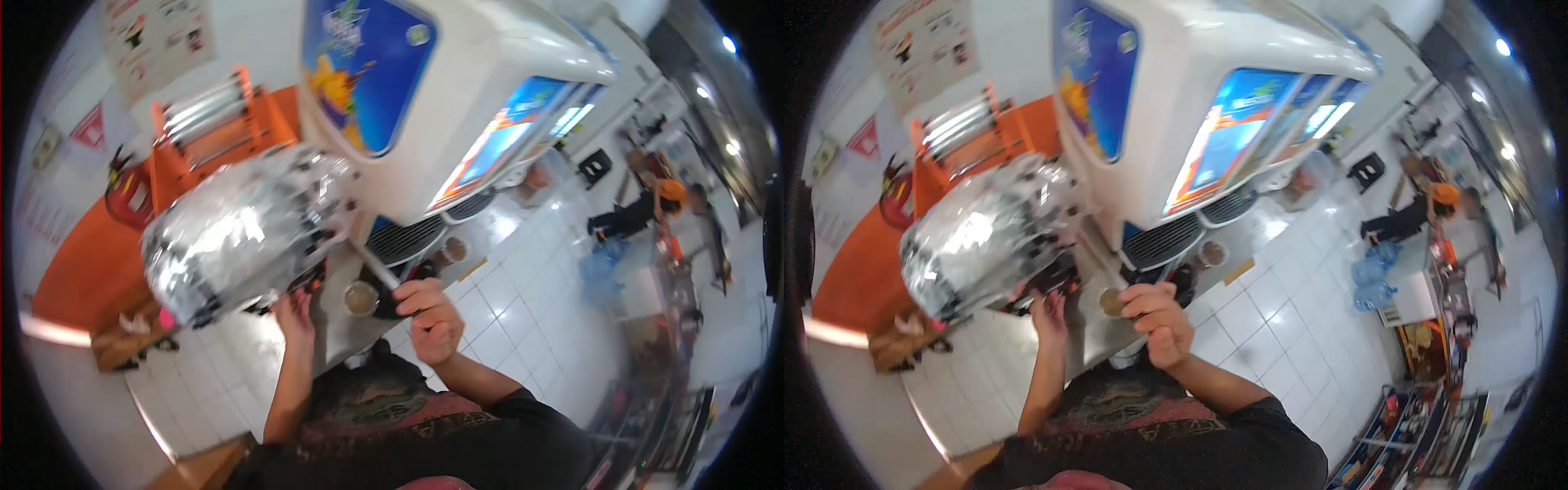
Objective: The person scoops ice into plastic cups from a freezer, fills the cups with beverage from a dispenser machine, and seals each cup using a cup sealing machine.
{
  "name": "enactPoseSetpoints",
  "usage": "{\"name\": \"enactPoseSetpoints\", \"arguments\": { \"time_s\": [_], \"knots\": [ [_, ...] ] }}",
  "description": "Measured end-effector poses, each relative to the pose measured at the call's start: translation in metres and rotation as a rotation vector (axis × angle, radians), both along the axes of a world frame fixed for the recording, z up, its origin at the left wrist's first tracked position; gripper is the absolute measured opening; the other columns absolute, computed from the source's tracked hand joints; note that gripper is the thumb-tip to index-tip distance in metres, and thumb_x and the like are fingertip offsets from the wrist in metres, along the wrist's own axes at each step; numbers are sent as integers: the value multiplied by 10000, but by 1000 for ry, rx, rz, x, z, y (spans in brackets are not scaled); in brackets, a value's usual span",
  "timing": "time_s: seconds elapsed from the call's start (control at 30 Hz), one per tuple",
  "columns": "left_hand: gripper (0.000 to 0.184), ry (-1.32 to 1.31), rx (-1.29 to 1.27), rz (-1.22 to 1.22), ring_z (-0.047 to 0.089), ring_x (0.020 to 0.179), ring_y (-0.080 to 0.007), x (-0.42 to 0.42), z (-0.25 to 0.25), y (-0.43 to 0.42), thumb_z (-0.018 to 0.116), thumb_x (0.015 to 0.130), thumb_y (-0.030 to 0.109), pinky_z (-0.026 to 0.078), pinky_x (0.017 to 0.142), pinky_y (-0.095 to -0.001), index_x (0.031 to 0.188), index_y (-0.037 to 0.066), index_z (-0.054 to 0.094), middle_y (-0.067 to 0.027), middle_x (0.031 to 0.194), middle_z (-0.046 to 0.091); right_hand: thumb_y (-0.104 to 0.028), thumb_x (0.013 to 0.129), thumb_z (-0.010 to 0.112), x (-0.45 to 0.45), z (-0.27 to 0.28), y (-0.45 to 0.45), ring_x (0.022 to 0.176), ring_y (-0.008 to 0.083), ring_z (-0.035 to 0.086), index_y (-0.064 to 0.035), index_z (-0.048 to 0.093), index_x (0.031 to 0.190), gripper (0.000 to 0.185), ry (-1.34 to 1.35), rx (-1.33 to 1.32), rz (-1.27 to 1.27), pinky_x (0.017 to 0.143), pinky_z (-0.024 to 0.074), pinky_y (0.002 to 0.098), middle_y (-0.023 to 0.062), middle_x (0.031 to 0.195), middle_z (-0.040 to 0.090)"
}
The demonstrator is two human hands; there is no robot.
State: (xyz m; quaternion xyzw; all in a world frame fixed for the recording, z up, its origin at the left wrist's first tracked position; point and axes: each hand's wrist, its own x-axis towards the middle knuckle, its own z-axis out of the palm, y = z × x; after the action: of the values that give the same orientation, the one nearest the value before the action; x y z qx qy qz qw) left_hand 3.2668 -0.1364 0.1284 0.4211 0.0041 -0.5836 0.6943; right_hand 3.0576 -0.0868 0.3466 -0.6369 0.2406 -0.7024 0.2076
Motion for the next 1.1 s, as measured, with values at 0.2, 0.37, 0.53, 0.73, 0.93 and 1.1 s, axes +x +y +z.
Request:
{"name": "enactPoseSetpoints", "arguments": {
  "time_s": [0.2,0.37,0.53,0.73,0.93,1.1],
  "knots": [
    [296,-8,-29,-42,645,829,-163,1,7,1,655,927,347,557,825,-349,1079,105,574,-89,892,677,-374,1045,385,3,-3,-1,971,358,605,-51,516,937,365,-11,-19,33,848,446,470,189,967,618],
    [254,25,-45,-46,644,859,-160,1,14,3,626,967,293,555,834,-338,1137,113,570,-78,941,671,-406,1038,386,12,15,-22,951,352,572,-40,489,991,383,-74,-103,76,883,449,482,192,959,579],
    [358,9,-59,-90,644,878,-151,2,20,4,646,941,391,551,844,-323,1137,103,567,-78,952,670,-229,982,553,50,140,-96,1013,123,530,-14,456,1304,399,-325,198,288,941,412,278,56,1069,568],
    [368,-4,-35,-234,628,868,-146,17,38,22,709,895,386,546,859,-318,1064,87,575,-81,918,653,-349,949,566,87,208,-195,1254,235,490,-30,416,1423,591,-169,243,505,1102,320,341,172,1349,527],
    [286,-825,-207,-173,598,849,-169,51,118,93,668,863,64,508,837,-327,1127,16,567,-80,984,628,-143,970,456,38,96,-76,1172,352,571,53,491,1253,346,-60,-5,-407,1014,442,437,205,1305,528],
    [515,-1968,-854,281,493,1189,-398,91,263,82,794,746,133,390,1017,-512,1211,79,579,-180,1194,583,8,872,516,84,-91,24,853,166,597,-56,603,1068,224,-18,1024,631,790,476,315,71,1078,597]
  ]
}}
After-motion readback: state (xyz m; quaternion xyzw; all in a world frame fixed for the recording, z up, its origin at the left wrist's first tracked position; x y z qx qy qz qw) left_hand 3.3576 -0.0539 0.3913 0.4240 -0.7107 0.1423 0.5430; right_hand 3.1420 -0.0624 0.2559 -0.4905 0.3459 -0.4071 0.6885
